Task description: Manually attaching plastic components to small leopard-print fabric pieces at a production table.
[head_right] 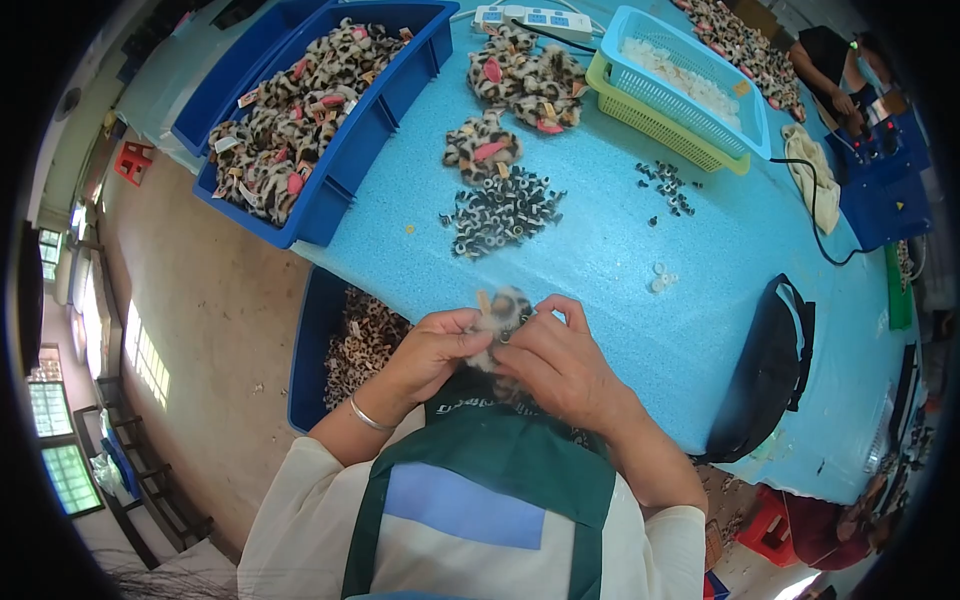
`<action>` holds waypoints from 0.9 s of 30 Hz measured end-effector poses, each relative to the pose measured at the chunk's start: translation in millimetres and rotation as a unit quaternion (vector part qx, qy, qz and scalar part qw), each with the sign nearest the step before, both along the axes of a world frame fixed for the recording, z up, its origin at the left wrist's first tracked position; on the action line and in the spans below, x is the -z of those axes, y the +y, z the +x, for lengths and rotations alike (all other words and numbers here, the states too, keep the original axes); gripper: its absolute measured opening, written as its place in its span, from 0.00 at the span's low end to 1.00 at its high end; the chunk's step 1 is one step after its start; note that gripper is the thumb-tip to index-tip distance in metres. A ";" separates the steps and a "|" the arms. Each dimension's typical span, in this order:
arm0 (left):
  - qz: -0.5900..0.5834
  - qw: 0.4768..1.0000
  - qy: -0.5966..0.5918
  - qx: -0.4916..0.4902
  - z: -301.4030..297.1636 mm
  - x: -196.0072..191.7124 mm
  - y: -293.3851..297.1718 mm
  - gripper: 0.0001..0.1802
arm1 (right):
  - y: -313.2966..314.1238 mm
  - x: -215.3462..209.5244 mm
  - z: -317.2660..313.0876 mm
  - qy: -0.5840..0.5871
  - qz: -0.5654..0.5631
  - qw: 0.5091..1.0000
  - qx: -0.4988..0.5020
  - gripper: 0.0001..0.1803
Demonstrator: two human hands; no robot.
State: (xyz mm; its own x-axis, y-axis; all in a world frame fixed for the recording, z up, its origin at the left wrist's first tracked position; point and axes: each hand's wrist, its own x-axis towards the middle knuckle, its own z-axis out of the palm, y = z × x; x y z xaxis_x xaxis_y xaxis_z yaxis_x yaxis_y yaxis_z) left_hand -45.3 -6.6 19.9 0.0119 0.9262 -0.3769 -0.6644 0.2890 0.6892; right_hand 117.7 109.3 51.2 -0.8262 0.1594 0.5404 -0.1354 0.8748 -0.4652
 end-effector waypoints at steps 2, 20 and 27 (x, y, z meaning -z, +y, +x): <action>0.013 1.000 -0.006 -0.003 -0.9 0.7 -1.9 0.14 | 2.7 -1.9 1.1 -0.005 0.013 1.000 -0.025 0.18; 0.150 0.970 0.074 -0.179 -27.2 3.7 -56.5 0.20 | 15.5 -15.4 -53.6 -0.232 -0.398 0.879 -0.119 0.09; -0.041 0.889 0.355 -0.287 -69.2 27.7 -111.3 0.17 | 119.4 -4.8 -126.2 -0.041 -0.014 0.990 0.136 0.10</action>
State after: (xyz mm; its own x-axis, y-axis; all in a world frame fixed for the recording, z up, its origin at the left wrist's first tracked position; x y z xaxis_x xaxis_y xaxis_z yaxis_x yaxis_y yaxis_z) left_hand -114.5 -117.9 -7.8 -0.7214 0.6719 -0.1678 -0.1252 0.1118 0.9858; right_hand -8.5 228.7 56.0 -0.7919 0.3960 0.4648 0.1429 0.8602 -0.4895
